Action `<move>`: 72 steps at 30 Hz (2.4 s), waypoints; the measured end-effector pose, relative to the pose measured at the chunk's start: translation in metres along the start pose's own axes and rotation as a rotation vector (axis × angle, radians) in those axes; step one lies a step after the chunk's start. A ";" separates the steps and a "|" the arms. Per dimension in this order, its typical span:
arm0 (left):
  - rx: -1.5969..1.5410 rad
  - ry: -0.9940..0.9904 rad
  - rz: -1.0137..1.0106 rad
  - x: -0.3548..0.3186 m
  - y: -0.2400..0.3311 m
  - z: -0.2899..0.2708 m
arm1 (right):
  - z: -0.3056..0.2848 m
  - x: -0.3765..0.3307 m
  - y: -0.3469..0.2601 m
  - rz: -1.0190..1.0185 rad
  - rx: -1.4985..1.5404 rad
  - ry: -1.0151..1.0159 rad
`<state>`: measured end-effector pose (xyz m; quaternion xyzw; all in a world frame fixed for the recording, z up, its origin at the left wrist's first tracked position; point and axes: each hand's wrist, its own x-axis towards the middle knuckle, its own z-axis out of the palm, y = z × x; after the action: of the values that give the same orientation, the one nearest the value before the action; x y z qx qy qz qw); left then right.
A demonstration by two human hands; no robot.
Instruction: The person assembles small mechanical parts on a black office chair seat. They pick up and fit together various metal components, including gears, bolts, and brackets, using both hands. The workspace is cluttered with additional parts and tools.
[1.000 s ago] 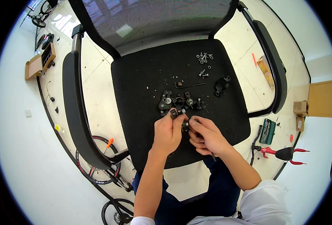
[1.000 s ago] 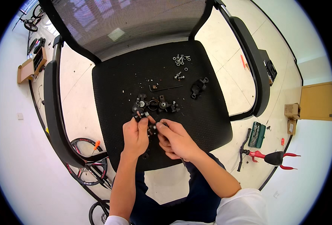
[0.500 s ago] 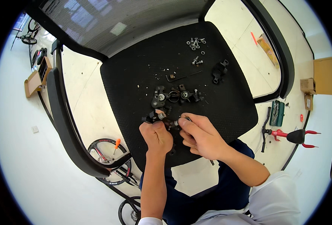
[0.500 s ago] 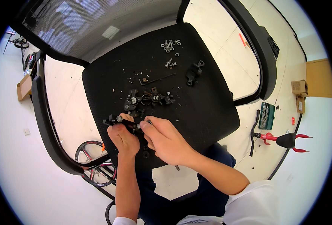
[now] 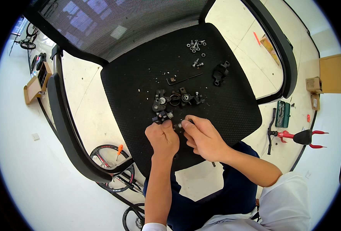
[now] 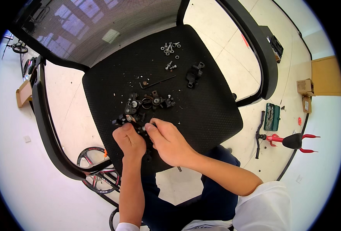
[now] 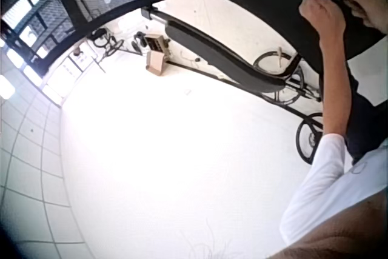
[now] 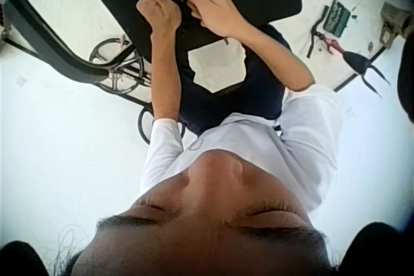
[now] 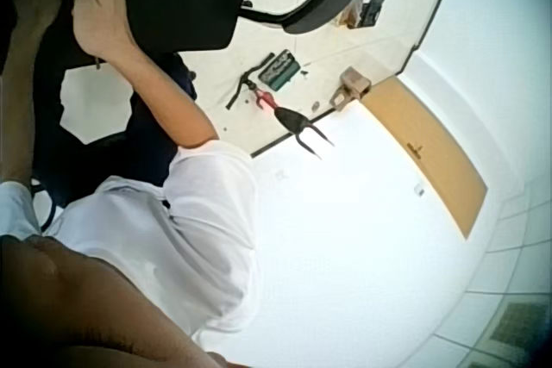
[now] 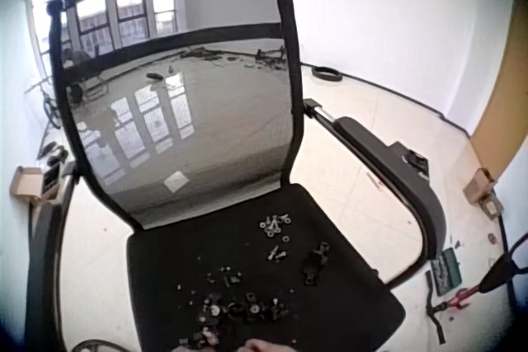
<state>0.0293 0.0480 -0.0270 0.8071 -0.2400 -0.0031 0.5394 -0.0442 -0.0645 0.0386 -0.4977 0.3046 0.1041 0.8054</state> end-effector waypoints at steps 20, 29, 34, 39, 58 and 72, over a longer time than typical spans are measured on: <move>-0.041 -0.216 -0.213 0.005 0.030 0.011 | -0.005 -0.008 -0.012 0.292 0.272 0.084; -0.257 -0.279 -0.317 0.014 0.035 0.003 | -0.019 0.000 -0.012 0.224 0.064 -0.121; -0.410 -0.251 -0.412 0.012 0.027 0.001 | -0.021 0.005 -0.028 0.200 -0.230 -0.200; -0.653 -0.271 -0.509 0.012 0.029 0.002 | -0.012 -0.003 -0.053 0.113 -0.595 -0.158; -0.914 -0.400 -0.739 0.013 0.043 -0.005 | 0.001 -0.012 -0.078 -0.793 -1.049 -0.668; -1.013 -0.386 -0.708 0.009 0.027 -0.003 | 0.010 0.032 -0.069 -0.150 0.059 -0.273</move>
<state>0.0273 0.0390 0.0002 0.4679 -0.0208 -0.4388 0.7669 0.0174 -0.0938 0.0735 -0.4763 0.1575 0.1013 0.8591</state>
